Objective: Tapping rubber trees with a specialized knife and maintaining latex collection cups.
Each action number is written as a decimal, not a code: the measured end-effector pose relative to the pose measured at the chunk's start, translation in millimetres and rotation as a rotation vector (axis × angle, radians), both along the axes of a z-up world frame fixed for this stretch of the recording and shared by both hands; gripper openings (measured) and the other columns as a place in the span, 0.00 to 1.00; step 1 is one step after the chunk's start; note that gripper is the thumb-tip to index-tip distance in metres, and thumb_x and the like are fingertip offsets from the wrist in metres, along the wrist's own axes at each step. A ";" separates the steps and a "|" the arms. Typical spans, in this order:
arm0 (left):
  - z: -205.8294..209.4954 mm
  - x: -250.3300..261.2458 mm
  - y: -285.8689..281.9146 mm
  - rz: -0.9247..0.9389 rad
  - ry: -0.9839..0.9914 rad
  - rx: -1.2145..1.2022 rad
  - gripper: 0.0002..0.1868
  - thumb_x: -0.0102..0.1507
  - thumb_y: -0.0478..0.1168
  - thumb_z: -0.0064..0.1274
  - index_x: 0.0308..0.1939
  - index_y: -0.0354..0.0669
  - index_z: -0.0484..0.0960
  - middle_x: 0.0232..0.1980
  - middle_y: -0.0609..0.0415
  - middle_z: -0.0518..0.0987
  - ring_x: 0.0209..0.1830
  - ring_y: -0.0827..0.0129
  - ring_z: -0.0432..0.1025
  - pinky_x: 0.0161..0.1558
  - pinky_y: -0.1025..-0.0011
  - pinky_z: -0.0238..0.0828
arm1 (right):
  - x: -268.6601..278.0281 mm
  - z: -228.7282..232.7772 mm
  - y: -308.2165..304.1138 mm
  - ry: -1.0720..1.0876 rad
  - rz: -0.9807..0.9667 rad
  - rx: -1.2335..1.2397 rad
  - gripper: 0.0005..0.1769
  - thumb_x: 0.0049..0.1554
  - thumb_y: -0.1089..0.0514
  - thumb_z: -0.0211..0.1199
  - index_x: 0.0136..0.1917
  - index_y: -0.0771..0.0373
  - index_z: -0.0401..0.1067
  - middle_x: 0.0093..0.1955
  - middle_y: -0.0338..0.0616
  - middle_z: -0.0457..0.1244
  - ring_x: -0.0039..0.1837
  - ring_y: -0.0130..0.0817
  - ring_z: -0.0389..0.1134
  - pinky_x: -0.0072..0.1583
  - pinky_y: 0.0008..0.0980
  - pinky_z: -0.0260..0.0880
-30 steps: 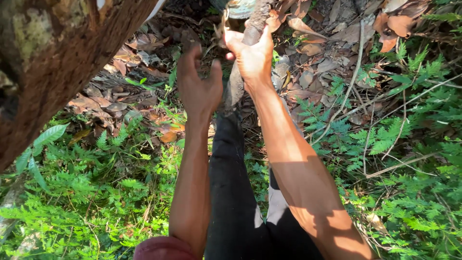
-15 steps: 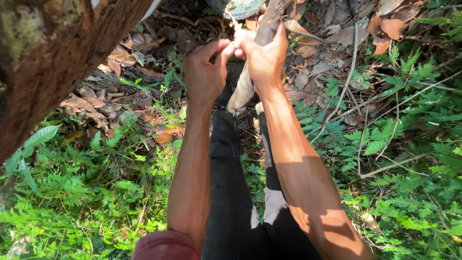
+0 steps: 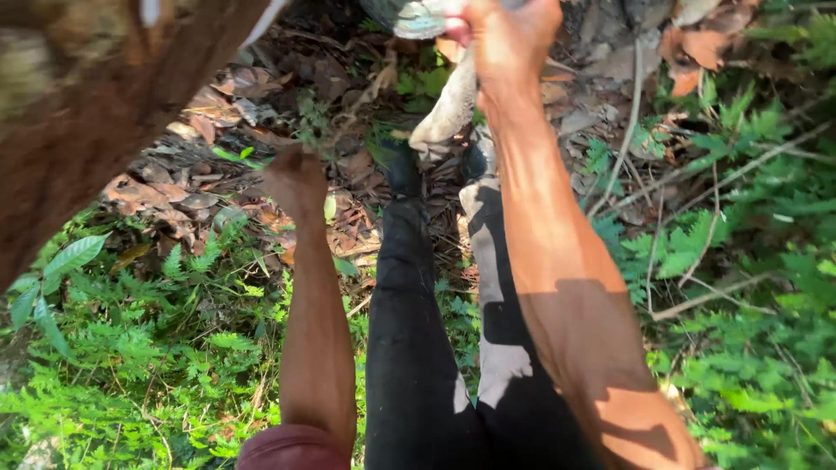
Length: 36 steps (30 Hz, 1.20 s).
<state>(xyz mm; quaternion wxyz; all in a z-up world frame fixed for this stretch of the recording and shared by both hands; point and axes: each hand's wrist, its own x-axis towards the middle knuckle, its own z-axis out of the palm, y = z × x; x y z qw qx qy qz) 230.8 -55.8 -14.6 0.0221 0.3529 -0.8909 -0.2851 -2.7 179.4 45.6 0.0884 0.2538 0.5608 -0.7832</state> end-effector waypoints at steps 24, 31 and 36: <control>139.4 -169.7 98.2 0.055 -0.092 1.361 0.35 0.70 0.62 0.39 0.70 0.41 0.71 0.53 0.51 0.86 0.46 0.74 0.78 0.48 0.74 0.73 | 80.9 184.8 -3.8 -0.301 0.321 -0.158 0.39 0.69 0.45 0.46 0.86 0.50 0.35 0.40 0.45 0.62 0.29 0.27 0.62 0.30 0.27 0.65; 149.9 -160.2 97.7 0.003 0.009 1.425 0.29 0.72 0.52 0.46 0.69 0.33 0.74 0.52 0.46 0.86 0.46 0.71 0.78 0.50 0.71 0.75 | 84.1 195.6 -12.3 -0.506 0.305 -0.307 0.37 0.68 0.50 0.50 0.86 0.43 0.40 0.37 0.46 0.60 0.30 0.32 0.63 0.31 0.33 0.66; 158.1 -159.8 91.8 0.024 0.004 1.336 0.28 0.71 0.51 0.45 0.66 0.33 0.76 0.49 0.47 0.87 0.44 0.71 0.79 0.51 0.71 0.75 | 77.9 203.2 -16.4 -0.546 0.308 -0.369 0.37 0.68 0.51 0.49 0.86 0.40 0.41 0.37 0.46 0.60 0.29 0.30 0.60 0.29 0.32 0.62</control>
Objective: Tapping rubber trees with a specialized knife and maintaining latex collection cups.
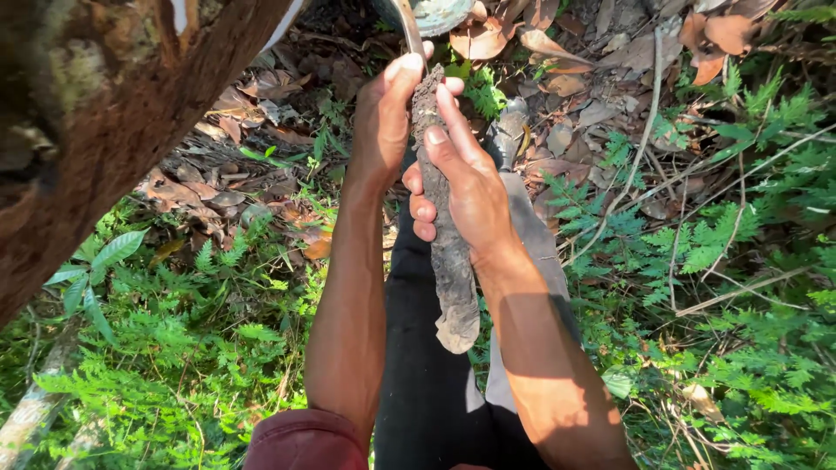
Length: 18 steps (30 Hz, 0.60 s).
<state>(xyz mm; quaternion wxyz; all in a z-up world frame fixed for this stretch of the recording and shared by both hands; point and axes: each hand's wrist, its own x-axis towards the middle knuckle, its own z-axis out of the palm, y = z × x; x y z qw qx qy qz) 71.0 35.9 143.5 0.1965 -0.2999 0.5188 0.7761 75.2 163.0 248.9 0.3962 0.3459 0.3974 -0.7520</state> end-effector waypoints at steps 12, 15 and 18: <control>13.0 -1.7 1.2 0.050 0.000 -0.062 0.28 0.70 0.51 0.46 0.63 0.30 0.78 0.49 0.46 0.87 0.49 0.70 0.78 0.56 0.71 0.71 | -8.2 9.1 0.5 -0.034 0.028 -0.007 0.38 0.67 0.50 0.49 0.86 0.39 0.40 0.37 0.45 0.59 0.30 0.29 0.59 0.30 0.32 0.62; 29.7 -8.7 5.0 0.028 -0.007 -0.076 0.28 0.70 0.51 0.44 0.64 0.33 0.77 0.48 0.45 0.88 0.47 0.70 0.79 0.55 0.71 0.73 | -18.5 22.9 1.5 -0.071 0.011 0.014 0.38 0.67 0.49 0.51 0.86 0.40 0.41 0.36 0.45 0.59 0.30 0.29 0.59 0.30 0.31 0.61; 34.6 -18.7 4.5 0.032 0.022 -0.082 0.28 0.70 0.52 0.42 0.64 0.34 0.77 0.47 0.46 0.88 0.45 0.70 0.80 0.52 0.72 0.75 | -38.8 40.9 -2.2 -0.122 -0.010 -0.025 0.38 0.66 0.49 0.52 0.85 0.39 0.42 0.35 0.45 0.59 0.29 0.29 0.58 0.29 0.31 0.60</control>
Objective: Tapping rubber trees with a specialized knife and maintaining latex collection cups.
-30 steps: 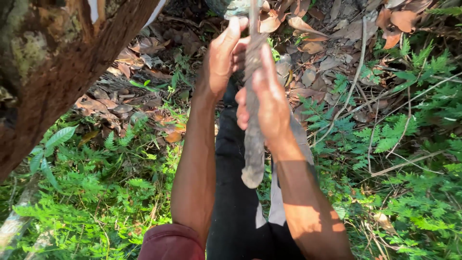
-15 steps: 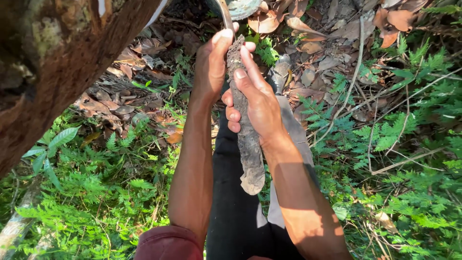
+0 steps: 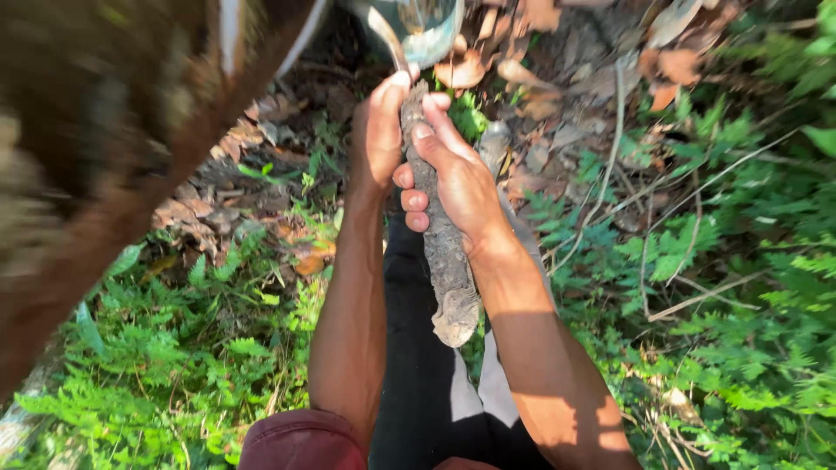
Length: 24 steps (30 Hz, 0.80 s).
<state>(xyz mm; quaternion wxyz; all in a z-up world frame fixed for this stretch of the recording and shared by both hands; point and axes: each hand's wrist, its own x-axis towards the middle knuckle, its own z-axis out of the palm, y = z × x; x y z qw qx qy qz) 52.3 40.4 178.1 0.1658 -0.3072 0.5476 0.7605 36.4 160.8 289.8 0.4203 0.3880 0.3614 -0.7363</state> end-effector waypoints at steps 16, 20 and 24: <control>3.1 -36.0 -1.2 -0.024 -0.027 -0.251 0.20 0.70 0.48 0.45 0.39 0.34 0.83 0.34 0.56 0.83 0.33 0.76 0.73 0.35 0.71 0.70 | -74.0 25.5 -14.7 -0.212 0.017 -0.065 0.24 0.63 0.50 0.50 0.72 0.35 0.54 0.35 0.40 0.58 0.28 0.24 0.56 0.27 0.25 0.56; -7.7 -36.7 -1.7 -0.034 -0.121 -0.281 0.20 0.71 0.49 0.48 0.40 0.36 0.86 0.34 0.57 0.82 0.32 0.77 0.70 0.33 0.72 0.70 | -70.6 9.2 2.3 -0.222 -0.080 -0.249 0.22 0.65 0.49 0.50 0.72 0.37 0.59 0.36 0.38 0.58 0.29 0.21 0.55 0.28 0.23 0.55; 0.0 -54.7 -6.3 -0.012 -0.191 -0.232 0.21 0.70 0.50 0.47 0.39 0.36 0.87 0.34 0.54 0.84 0.30 0.74 0.73 0.32 0.70 0.71 | -61.5 -14.3 3.6 -0.297 -0.192 -0.312 0.19 0.71 0.49 0.53 0.71 0.47 0.55 0.40 0.39 0.59 0.32 0.23 0.56 0.29 0.23 0.54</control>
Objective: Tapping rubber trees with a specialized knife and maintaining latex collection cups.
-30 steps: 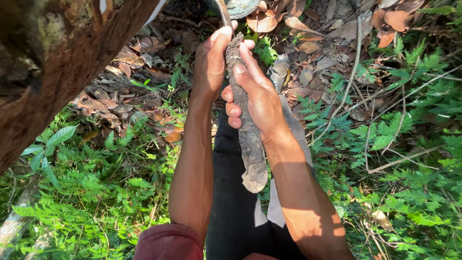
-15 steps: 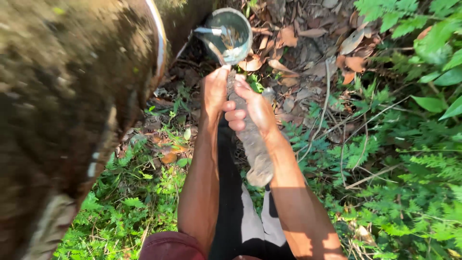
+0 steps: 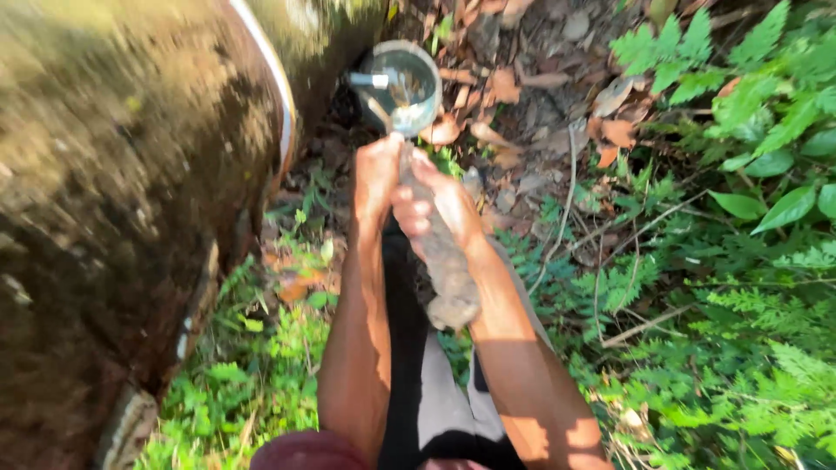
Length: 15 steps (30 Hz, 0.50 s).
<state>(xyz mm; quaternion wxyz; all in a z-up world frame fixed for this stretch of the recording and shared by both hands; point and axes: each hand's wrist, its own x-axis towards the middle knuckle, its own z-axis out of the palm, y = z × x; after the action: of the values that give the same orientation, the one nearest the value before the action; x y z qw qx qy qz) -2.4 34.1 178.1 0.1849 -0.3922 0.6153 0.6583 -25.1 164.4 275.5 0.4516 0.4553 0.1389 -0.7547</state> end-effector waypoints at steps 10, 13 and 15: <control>63.2 2.6 -27.1 0.014 -0.095 0.270 0.27 0.67 0.54 0.44 0.52 0.33 0.82 0.47 0.48 0.87 0.44 0.64 0.81 0.47 0.67 0.77 | 22.1 61.0 -63.8 0.272 0.190 0.507 0.39 0.64 0.55 0.51 0.85 0.46 0.43 0.32 0.39 0.59 0.28 0.29 0.60 0.28 0.32 0.62; 62.3 11.1 -30.2 -0.017 -0.059 0.276 0.29 0.67 0.54 0.44 0.54 0.31 0.82 0.49 0.46 0.87 0.46 0.64 0.81 0.48 0.66 0.78 | 27.5 73.4 -67.0 0.249 0.199 0.500 0.40 0.64 0.54 0.50 0.84 0.43 0.38 0.30 0.39 0.58 0.27 0.29 0.59 0.27 0.33 0.62; 61.1 14.0 -31.8 -0.033 -0.050 0.285 0.29 0.67 0.55 0.44 0.54 0.30 0.82 0.49 0.46 0.87 0.46 0.64 0.81 0.48 0.66 0.78 | 36.7 71.7 -68.7 0.291 0.211 0.528 0.40 0.64 0.54 0.50 0.85 0.44 0.38 0.31 0.38 0.57 0.27 0.28 0.59 0.27 0.32 0.62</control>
<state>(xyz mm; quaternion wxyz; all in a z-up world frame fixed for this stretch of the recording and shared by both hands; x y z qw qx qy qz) 11.6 2.3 239.2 0.2648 -0.3683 0.5171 0.7258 11.6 95.7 347.2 0.3692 0.4272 0.4394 -0.6987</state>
